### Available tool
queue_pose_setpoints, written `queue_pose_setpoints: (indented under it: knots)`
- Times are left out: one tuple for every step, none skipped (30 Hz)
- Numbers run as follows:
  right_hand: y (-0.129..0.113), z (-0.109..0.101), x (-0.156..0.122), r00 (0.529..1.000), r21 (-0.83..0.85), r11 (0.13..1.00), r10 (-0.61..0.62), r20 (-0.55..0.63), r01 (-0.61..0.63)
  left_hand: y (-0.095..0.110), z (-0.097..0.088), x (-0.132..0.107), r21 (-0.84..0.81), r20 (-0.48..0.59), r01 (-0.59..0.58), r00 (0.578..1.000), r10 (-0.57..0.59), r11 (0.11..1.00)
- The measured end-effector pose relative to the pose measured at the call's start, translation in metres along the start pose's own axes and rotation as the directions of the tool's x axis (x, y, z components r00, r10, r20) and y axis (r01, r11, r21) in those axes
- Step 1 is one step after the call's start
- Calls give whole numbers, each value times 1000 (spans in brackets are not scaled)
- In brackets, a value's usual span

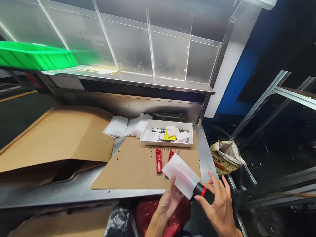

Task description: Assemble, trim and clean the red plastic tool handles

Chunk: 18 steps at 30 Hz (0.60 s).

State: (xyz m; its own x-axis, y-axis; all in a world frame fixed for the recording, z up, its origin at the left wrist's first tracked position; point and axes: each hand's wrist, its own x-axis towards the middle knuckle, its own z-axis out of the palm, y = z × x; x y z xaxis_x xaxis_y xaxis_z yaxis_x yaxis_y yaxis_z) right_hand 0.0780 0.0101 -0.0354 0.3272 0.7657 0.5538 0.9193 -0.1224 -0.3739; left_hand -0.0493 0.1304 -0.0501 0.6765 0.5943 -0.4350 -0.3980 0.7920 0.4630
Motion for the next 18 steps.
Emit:
queue_pose_setpoints:
  knots:
    - [-3,1,3,1000,5,1000,-1,21,1,-4,1,0,-87,-16,15,1000,-17,996]
    - [-5,1,6,999,9,1000,0,45,-1,-8,3,-1,-162,-25,40,999,-45,986]
    - [-8,2,10,998,11,1000,2,70,-3,-11,5,-1,-225,-25,75,996,-82,972]
    - [-9,2,14,996,9,1000,3,94,-4,-15,6,-2,-279,-22,113,992,-124,954]
    - [-10,2,18,993,0,1000,3,116,-3,-17,7,-3,-327,-18,149,986,-163,933]
    - [-10,1,23,990,-10,1000,1,141,0,-19,8,-5,-371,-14,176,981,-195,912]
    - [-9,1,27,986,-20,1000,0,168,3,-21,7,-7,-411,-12,195,976,-219,891]
    - [-8,1,31,980,-25,1000,-5,200,10,-22,6,-8,-445,-9,207,972,-236,871]
    - [-6,1,35,970,-22,1000,-12,241,17,-23,4,-10,-474,-5,217,968,-249,853]
    - [-5,1,38,957,-9,1000,-19,289,23,-25,2,-12,-499,0,225,966,-259,837]
    - [-3,1,41,940,11,1000,-26,341,24,-26,-1,-14,-519,8,232,964,-267,823]
    - [-3,2,44,919,35,999,-36,391,25,-27,-3,-16,-535,16,240,962,-274,810]
    - [-2,3,47,898,56,998,-49,437,27,-29,-5,-18,-548,23,247,960,-281,799]
    - [-2,4,49,876,74,997,-64,477,33,-31,-7,-19,-556,32,257,957,-289,790]
    - [-2,5,51,857,91,995,-83,508,43,-32,-8,-21,-561,42,267,954,-296,783]
    - [-2,6,54,839,108,993,-106,533,56,-33,-9,-22,-564,52,277,952,-302,778]
    - [-3,7,56,822,124,990,-129,555,72,-34,-10,-23,-564,66,289,949,-307,773]
    - [-4,7,58,805,137,987,-150,574,86,-34,-10,-25,-563,82,301,947,-311,769]
